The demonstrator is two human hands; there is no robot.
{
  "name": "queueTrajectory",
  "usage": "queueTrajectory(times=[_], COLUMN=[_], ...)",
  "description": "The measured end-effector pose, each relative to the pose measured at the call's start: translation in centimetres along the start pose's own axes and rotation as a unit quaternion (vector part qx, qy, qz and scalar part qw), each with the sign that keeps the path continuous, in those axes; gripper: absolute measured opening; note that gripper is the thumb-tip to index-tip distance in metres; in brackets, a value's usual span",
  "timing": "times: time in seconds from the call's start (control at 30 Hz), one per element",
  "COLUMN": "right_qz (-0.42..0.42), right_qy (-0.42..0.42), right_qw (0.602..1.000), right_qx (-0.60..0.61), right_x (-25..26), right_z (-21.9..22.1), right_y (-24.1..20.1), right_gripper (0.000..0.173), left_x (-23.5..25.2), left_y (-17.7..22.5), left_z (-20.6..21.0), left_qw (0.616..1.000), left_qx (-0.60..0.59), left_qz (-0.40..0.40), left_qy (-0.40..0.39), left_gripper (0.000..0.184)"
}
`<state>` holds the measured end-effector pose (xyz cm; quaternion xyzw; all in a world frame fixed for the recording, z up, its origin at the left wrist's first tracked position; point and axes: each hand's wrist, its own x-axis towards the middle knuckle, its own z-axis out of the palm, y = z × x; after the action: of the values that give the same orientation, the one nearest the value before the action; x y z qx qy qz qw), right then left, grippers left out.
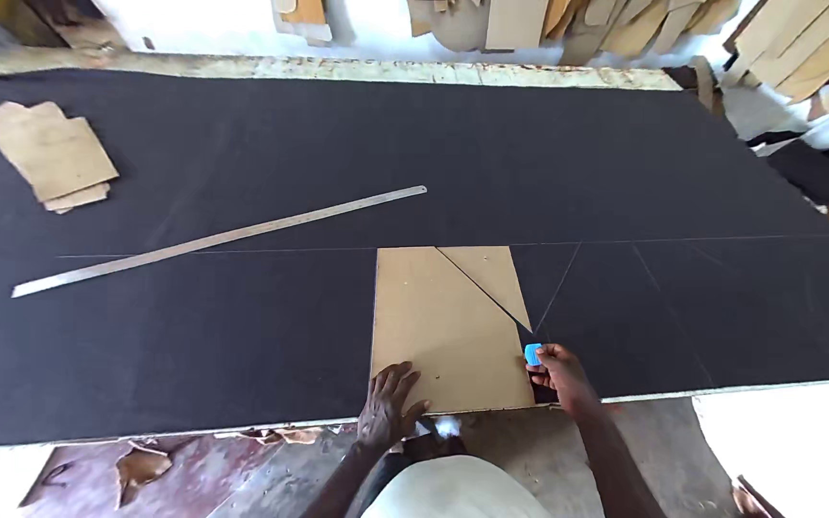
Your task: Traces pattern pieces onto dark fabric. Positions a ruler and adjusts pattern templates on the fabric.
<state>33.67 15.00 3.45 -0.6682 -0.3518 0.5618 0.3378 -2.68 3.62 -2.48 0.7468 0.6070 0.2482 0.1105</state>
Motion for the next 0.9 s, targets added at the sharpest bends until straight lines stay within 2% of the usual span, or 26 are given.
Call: queueTrajectory(times=[0.1,0.23,0.33,0.43,0.5,0.57,0.63,0.67,0.73,0.83,0.9], right_qz=[0.010,-0.003,-0.028,-0.121,-0.209,-0.258,-0.252,-0.246,-0.234,-0.194,-0.145], right_qy=[-0.022,-0.041,-0.068,-0.151,-0.265,-0.413,-0.562,-0.608,-0.643,-0.626,-0.585], right_qw=[0.999,0.996,0.986,0.962,0.923,0.860,0.781,0.753,0.729,0.752,0.796], right_qx=[0.023,0.076,0.146,0.194,0.184,0.153,0.102,0.059,-0.030,-0.072,-0.047], right_x=[0.8,0.8,-1.8,-6.4,-9.4,-11.2,-11.3,-11.3,-10.7,-9.2,-7.9], right_z=[-0.8,-1.3,-0.6,1.5,3.2,5.5,8.2,9.3,10.3,9.7,8.0], right_y=[0.1,-0.5,-4.0,-8.4,-10.1,-11.0,-10.7,-10.0,-8.0,-4.5,-3.0], right_gripper=[0.025,0.021,0.017,0.015,0.015,0.016,0.016,0.017,0.019,0.022,0.020], left_x=[0.0,0.1,0.0,-0.5,-1.0,-1.8,-2.8,-3.1,-3.2,-2.8,-2.6], left_y=[-0.5,0.0,0.7,2.0,3.0,4.0,4.7,5.0,5.5,6.3,6.5], left_z=[0.2,-0.2,-0.8,-1.6,-2.5,-3.4,-4.0,-4.3,-5.3,-7.0,-8.0], left_qw=[1.000,1.000,0.999,0.998,0.993,0.983,0.965,0.956,0.941,0.923,0.914], left_qx=[-0.008,-0.004,0.008,-0.012,-0.045,-0.083,-0.118,-0.123,-0.117,-0.093,-0.081], left_qz=[0.021,0.026,0.030,0.016,-0.008,-0.055,-0.110,-0.141,-0.209,-0.288,-0.316], left_qy=[0.005,0.001,0.021,0.068,0.112,0.157,0.205,0.226,0.241,0.235,0.240], left_gripper=[0.063,0.081,0.091,0.091,0.085,0.079,0.070,0.062,0.051,0.041,0.035])
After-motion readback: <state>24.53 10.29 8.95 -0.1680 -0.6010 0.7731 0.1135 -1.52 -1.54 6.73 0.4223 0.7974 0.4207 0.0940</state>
